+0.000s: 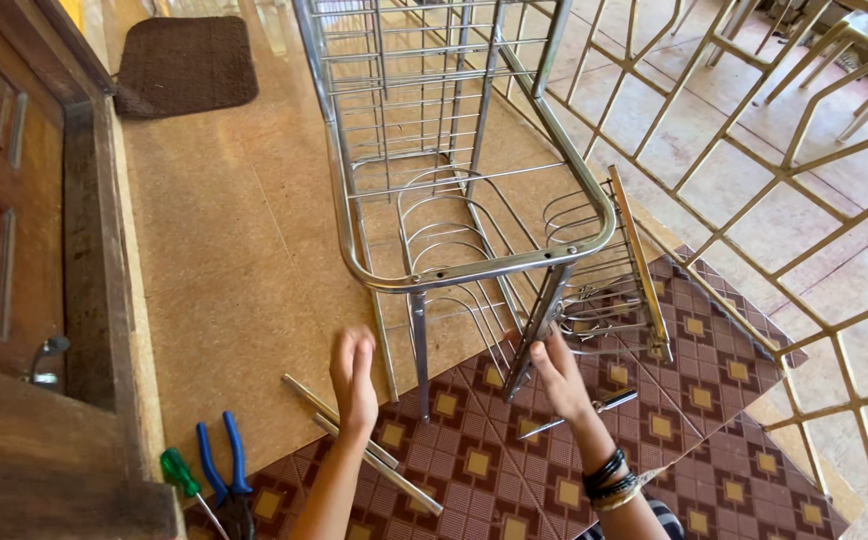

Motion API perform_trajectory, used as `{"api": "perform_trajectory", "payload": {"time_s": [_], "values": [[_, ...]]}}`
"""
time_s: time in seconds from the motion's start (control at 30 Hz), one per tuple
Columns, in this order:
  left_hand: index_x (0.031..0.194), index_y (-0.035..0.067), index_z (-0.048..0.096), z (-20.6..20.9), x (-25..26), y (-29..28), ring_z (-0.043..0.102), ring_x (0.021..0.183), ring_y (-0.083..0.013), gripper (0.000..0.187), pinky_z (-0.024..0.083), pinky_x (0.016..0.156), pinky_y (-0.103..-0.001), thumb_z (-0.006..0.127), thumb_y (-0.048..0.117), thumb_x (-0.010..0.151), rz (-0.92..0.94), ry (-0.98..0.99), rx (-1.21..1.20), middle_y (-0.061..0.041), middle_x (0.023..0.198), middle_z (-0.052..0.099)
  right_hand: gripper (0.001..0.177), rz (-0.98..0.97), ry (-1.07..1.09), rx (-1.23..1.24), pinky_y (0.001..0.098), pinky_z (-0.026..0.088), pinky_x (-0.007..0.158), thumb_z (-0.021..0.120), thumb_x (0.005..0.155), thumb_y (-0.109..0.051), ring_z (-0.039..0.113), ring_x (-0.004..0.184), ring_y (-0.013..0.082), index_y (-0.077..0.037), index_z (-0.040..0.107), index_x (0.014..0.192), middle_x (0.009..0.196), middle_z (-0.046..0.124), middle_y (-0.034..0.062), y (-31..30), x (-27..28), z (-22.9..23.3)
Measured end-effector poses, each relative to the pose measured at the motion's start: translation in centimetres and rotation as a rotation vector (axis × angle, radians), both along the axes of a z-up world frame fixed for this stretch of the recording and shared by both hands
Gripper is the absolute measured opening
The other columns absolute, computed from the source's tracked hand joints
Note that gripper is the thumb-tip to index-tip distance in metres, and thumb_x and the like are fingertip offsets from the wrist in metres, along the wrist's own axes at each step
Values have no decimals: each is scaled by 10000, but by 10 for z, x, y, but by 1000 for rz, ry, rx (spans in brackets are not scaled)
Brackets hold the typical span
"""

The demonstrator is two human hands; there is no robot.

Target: The person assembles a metal dish rack by attaching curved wire components to the frame using a screwdriver. They secure multiple sections with screws and then insert a vertical wire rack into the assembled frame.

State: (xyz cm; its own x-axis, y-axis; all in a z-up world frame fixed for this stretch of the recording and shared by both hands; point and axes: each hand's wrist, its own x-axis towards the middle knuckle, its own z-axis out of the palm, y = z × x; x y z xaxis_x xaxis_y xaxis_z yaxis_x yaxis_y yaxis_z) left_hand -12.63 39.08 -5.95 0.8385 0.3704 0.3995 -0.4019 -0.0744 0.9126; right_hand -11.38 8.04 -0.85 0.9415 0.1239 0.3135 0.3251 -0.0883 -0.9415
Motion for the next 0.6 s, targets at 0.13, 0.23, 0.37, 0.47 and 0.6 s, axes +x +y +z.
{"api": "perform_trajectory", "payload": {"time_s": [0.13, 0.23, 0.37, 0.47, 0.6], "values": [[1520, 46, 326, 31, 56, 37, 390, 1445, -312, 796, 298, 1196, -463, 454, 643, 1009, 12, 20, -92, -183, 1554, 367, 550, -113, 126, 75, 293, 483, 658, 430, 1016, -523, 577, 759, 142, -72, 525, 1317, 867, 616, 51, 25, -5, -13], [1612, 125, 187, 42, 83, 43, 359, 1476, -370, 999, 230, 1177, -552, 316, 805, 892, -160, 168, -57, -205, 1631, 281, 483, -205, 60, 67, 265, 442, 601, 403, 1052, -514, 506, 664, 103, -60, 541, 1140, 781, 564, 5, 33, -5, -24], [1636, 200, 114, 47, 97, 23, 368, 1499, -437, 1092, 120, 1227, -621, 229, 931, 834, -537, 209, -168, -243, 1673, 291, 499, -164, -12, 178, 269, 426, 623, 419, 1092, -503, 478, 657, 95, -44, 543, 940, 722, 516, 2, 37, -2, -32], [1655, 253, 101, 62, 97, 12, 324, 1476, -467, 1120, 164, 1228, -653, 234, 923, 767, -661, 247, -373, -219, 1648, 244, 523, -155, -43, 218, 309, 589, 788, 415, 1105, -509, 467, 579, 89, -55, 512, 864, 669, 477, -18, 39, -1, -37], [1653, 235, 142, 103, 84, 0, 114, 1541, -332, 1148, -9, 1200, -598, 221, 931, 743, -508, 184, -378, -113, 1688, 190, 520, -195, -16, 280, 328, 574, 741, 421, 1089, -498, 438, 557, 83, -46, 526, 855, 653, 461, -18, 42, 2, -40]]}}
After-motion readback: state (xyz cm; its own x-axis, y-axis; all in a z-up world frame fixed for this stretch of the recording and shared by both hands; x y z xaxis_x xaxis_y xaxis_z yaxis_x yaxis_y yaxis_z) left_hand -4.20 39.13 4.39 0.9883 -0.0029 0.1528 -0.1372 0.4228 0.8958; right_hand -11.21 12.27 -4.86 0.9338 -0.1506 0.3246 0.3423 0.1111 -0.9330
